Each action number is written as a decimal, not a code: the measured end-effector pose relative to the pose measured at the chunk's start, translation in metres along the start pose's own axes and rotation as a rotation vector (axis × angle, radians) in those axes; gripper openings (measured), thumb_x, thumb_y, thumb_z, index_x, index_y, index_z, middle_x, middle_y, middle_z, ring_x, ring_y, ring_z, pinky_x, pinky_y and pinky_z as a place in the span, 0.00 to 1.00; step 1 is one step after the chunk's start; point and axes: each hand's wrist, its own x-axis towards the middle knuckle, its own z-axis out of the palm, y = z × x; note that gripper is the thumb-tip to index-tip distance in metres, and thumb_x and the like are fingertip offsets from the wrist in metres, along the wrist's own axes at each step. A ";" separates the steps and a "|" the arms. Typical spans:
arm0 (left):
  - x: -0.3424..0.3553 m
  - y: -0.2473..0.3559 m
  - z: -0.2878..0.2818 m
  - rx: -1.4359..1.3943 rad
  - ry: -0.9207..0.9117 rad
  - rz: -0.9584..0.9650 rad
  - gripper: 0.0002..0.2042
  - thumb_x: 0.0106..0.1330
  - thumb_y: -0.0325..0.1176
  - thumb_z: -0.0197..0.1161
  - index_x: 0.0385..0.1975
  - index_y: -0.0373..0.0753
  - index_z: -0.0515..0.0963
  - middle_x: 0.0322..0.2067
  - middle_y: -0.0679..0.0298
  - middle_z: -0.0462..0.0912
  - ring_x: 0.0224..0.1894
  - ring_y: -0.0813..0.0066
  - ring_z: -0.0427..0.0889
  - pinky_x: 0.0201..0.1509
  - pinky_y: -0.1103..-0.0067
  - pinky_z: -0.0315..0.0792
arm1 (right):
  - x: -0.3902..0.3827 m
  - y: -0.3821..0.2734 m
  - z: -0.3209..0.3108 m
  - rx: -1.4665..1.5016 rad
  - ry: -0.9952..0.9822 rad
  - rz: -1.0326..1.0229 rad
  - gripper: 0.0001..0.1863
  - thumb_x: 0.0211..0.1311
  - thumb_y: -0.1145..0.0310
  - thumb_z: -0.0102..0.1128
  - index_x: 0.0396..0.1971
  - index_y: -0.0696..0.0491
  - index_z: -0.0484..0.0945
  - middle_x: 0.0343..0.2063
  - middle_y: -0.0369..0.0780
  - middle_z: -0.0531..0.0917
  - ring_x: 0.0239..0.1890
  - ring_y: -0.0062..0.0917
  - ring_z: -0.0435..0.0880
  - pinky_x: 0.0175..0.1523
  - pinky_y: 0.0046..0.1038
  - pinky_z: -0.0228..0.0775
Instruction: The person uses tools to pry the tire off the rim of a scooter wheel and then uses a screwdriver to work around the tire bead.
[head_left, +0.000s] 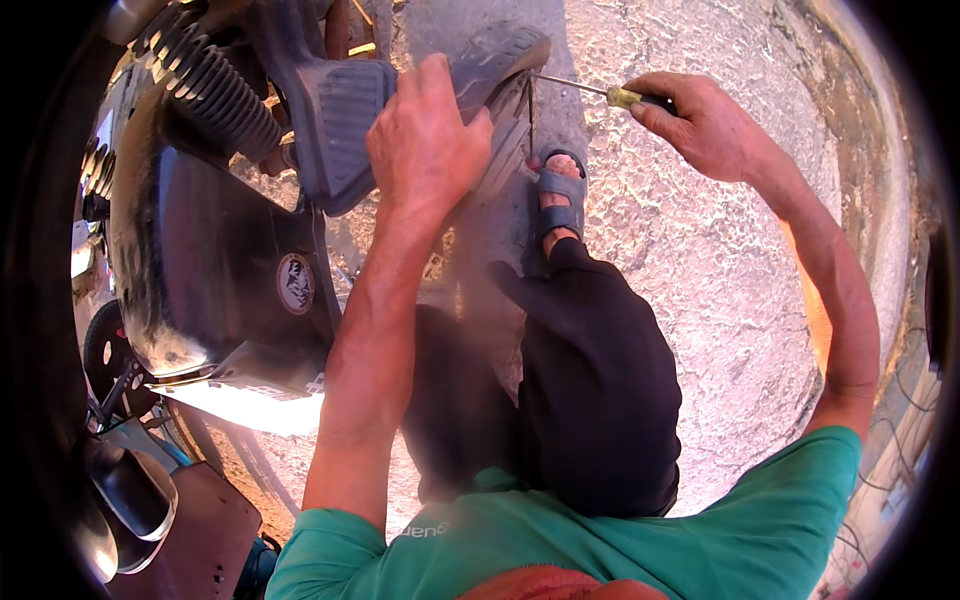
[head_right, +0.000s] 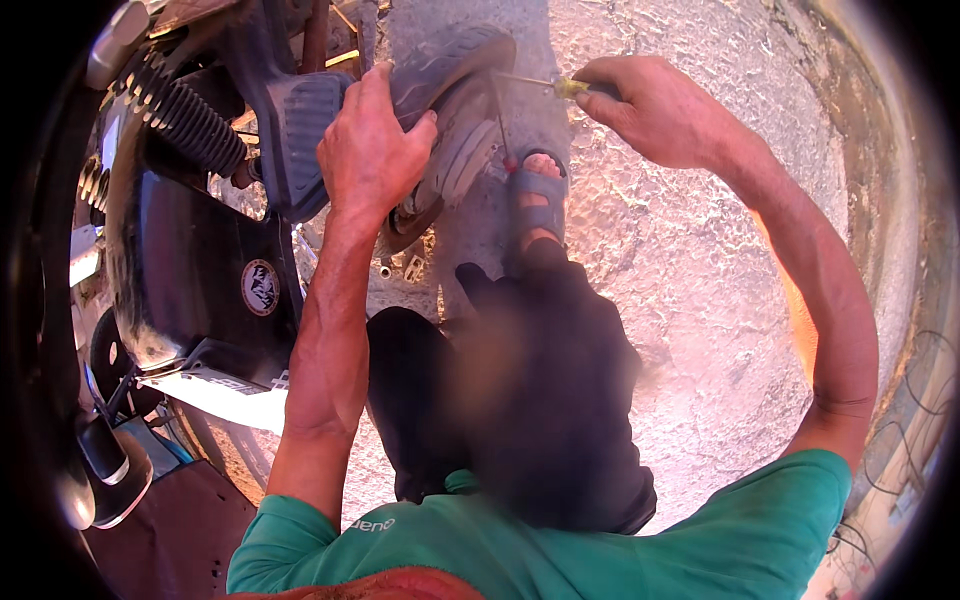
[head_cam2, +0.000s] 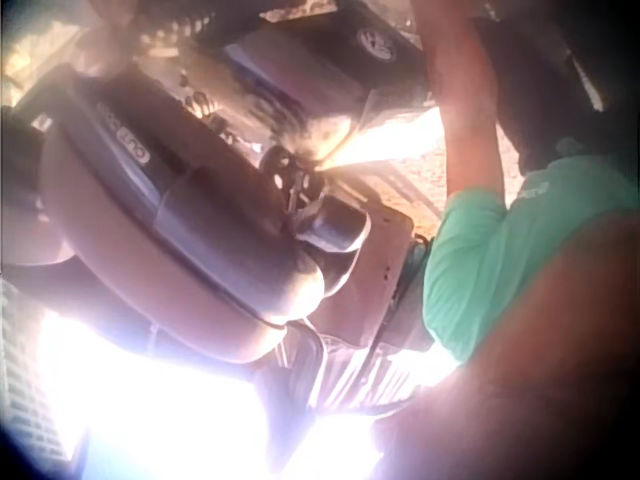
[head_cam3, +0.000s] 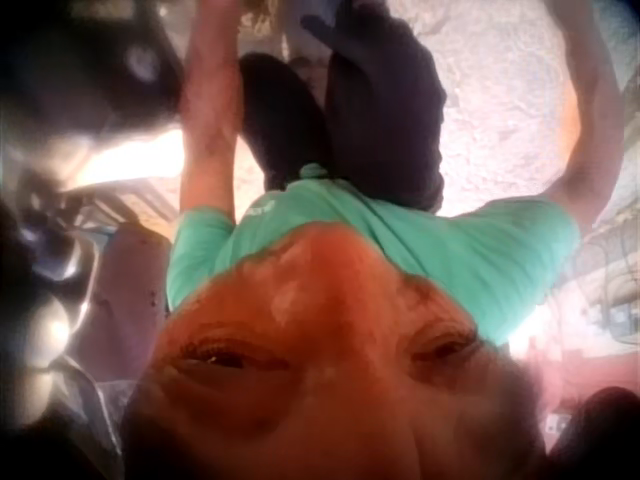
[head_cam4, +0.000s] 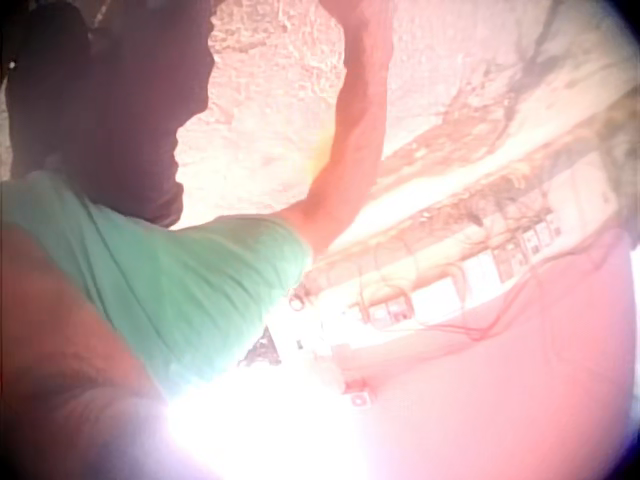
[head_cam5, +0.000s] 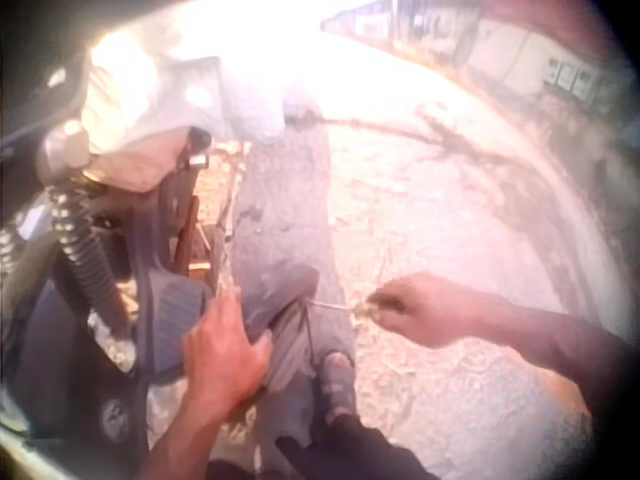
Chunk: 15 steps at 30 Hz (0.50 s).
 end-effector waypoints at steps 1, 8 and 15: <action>0.000 -0.001 0.000 -0.004 0.003 0.001 0.32 0.61 0.45 0.71 0.65 0.39 0.72 0.58 0.49 0.81 0.56 0.45 0.83 0.59 0.55 0.76 | 0.003 -0.004 -0.006 -0.055 -0.010 -0.019 0.18 0.75 0.64 0.58 0.55 0.61 0.81 0.39 0.51 0.86 0.38 0.37 0.84 0.48 0.36 0.76; -0.002 0.001 0.003 -0.022 0.074 0.062 0.28 0.59 0.39 0.74 0.56 0.38 0.72 0.49 0.48 0.83 0.52 0.44 0.84 0.54 0.55 0.77 | 0.038 -0.028 -0.030 -0.266 -0.085 -0.067 0.17 0.72 0.64 0.60 0.51 0.61 0.84 0.36 0.52 0.87 0.37 0.41 0.87 0.46 0.40 0.78; -0.001 -0.006 -0.008 0.010 0.071 0.024 0.28 0.58 0.39 0.74 0.58 0.39 0.73 0.49 0.48 0.83 0.52 0.45 0.84 0.55 0.56 0.77 | 0.110 -0.091 -0.076 -0.546 -0.400 -0.147 0.17 0.60 0.59 0.62 0.30 0.59 0.87 0.30 0.54 0.87 0.34 0.48 0.86 0.43 0.46 0.76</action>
